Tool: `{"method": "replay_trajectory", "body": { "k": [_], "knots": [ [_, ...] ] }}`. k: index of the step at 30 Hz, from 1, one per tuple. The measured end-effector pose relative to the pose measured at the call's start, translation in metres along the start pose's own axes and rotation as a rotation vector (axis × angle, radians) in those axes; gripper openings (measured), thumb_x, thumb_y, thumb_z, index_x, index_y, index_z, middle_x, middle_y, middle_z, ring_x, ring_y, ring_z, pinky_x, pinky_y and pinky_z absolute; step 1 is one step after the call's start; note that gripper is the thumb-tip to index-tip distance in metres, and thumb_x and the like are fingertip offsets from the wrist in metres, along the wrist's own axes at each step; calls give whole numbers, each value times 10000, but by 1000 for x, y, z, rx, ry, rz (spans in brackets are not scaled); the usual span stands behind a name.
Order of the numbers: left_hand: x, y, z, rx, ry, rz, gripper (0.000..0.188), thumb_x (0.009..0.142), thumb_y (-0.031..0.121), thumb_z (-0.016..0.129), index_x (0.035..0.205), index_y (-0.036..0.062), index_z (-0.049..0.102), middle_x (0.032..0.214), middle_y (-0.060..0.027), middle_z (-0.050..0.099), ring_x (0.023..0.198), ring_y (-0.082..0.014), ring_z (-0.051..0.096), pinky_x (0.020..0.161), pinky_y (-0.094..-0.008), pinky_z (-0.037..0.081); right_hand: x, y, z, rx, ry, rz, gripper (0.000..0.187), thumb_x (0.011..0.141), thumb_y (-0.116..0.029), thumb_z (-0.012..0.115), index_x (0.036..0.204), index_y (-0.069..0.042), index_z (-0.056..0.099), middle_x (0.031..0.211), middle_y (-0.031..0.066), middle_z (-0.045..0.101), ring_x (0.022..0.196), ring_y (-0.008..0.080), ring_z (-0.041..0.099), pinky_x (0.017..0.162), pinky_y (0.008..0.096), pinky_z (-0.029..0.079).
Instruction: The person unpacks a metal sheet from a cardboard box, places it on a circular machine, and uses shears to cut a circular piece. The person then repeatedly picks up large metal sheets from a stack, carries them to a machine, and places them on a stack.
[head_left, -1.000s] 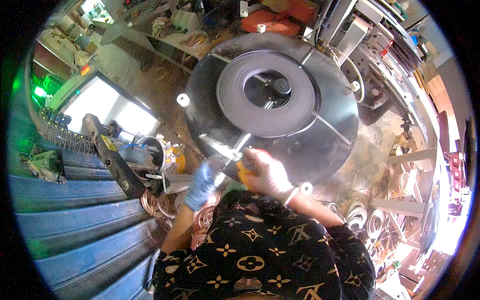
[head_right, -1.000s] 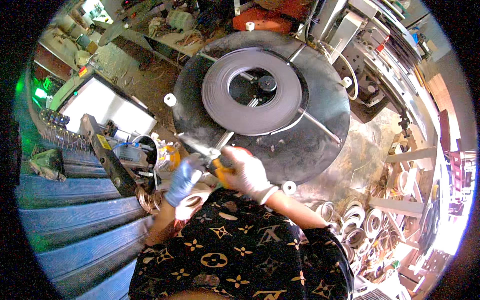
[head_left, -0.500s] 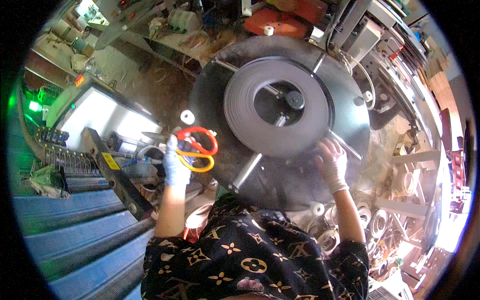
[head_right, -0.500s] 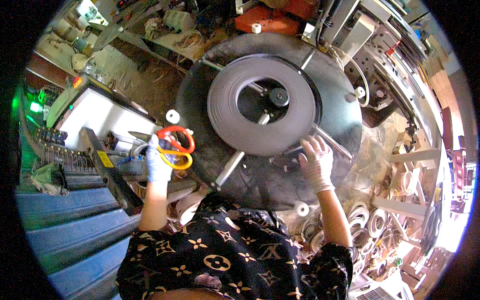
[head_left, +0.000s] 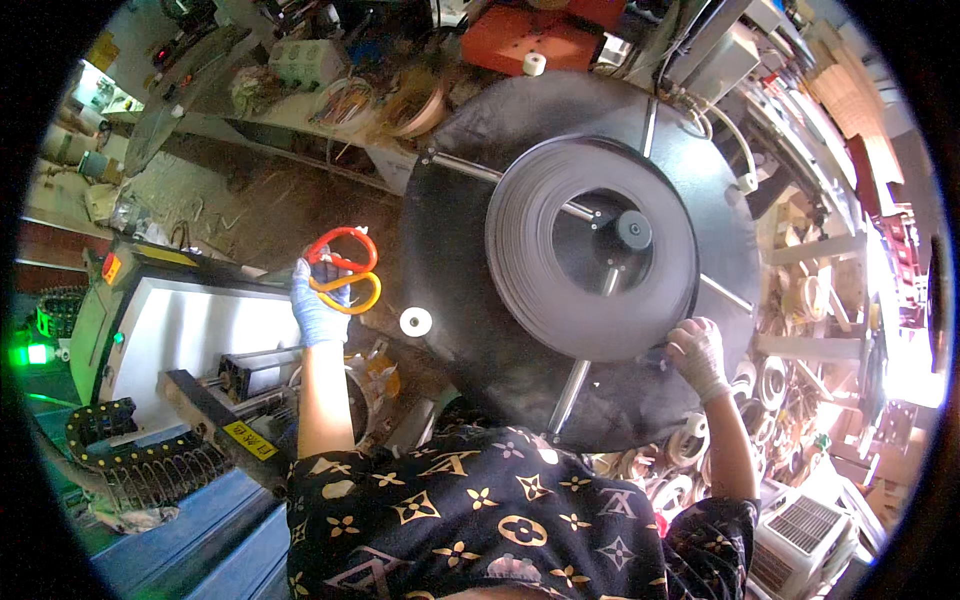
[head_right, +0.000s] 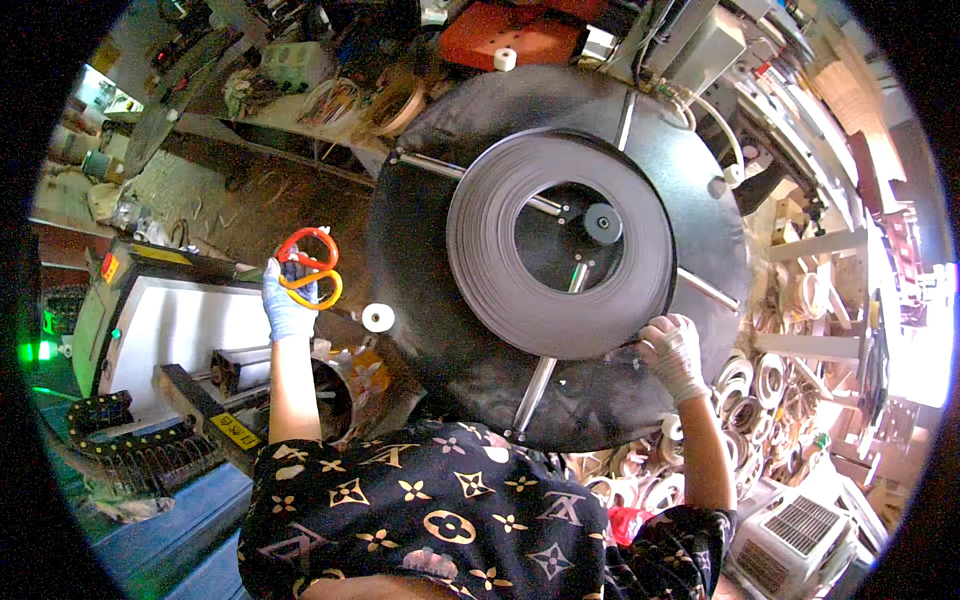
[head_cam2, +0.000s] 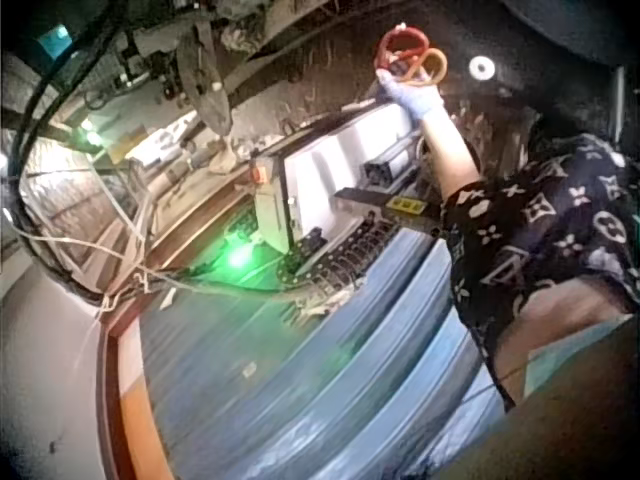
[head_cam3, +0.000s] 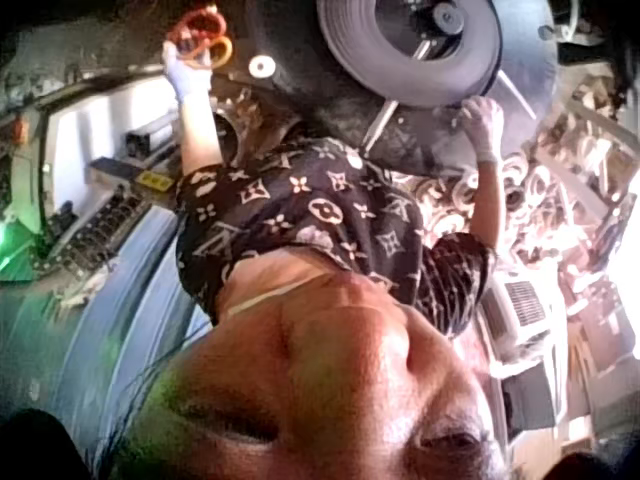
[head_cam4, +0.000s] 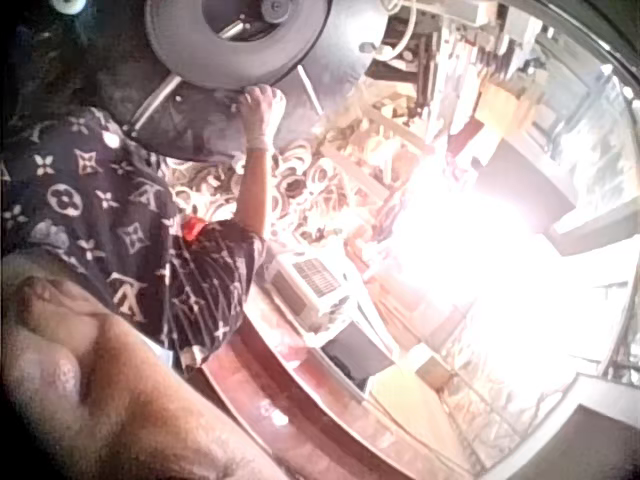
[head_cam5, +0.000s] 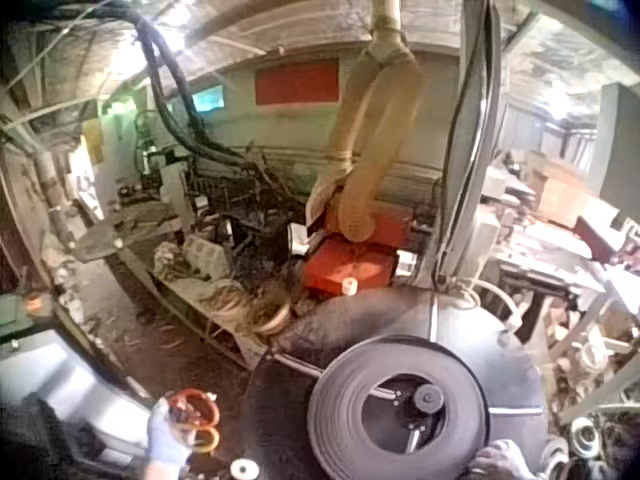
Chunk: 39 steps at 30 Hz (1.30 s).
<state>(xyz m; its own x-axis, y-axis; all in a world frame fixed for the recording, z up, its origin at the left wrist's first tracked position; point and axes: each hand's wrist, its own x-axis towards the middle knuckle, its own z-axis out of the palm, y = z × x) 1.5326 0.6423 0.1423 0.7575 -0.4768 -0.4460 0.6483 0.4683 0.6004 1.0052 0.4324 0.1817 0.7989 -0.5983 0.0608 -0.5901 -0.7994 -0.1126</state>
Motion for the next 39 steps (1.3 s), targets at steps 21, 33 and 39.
{"method": "replay_trajectory", "body": {
  "k": [21,33,39],
  "knots": [
    [61,26,22,109,6,-190,238,839,319,618,988,134,591,923,-31,646,851,-195,626,774,-399,531,3,-68,10,80,77,198,198,585,-127,677,737,-58,572,814,109,546,822,319,517,741,430,434],
    [279,88,1,122,4,-286,267,839,338,616,963,104,583,931,-49,618,878,-206,597,849,-434,497,88,-203,51,-88,87,502,189,605,-124,680,744,-133,552,779,55,549,780,288,521,683,412,415],
    [348,73,-1,311,-26,-393,237,864,360,583,938,136,605,916,-12,649,882,-171,613,793,-382,514,197,-257,51,-48,89,544,126,680,-128,675,782,-145,605,774,39,594,738,260,564,666,378,437]
  ]
}}
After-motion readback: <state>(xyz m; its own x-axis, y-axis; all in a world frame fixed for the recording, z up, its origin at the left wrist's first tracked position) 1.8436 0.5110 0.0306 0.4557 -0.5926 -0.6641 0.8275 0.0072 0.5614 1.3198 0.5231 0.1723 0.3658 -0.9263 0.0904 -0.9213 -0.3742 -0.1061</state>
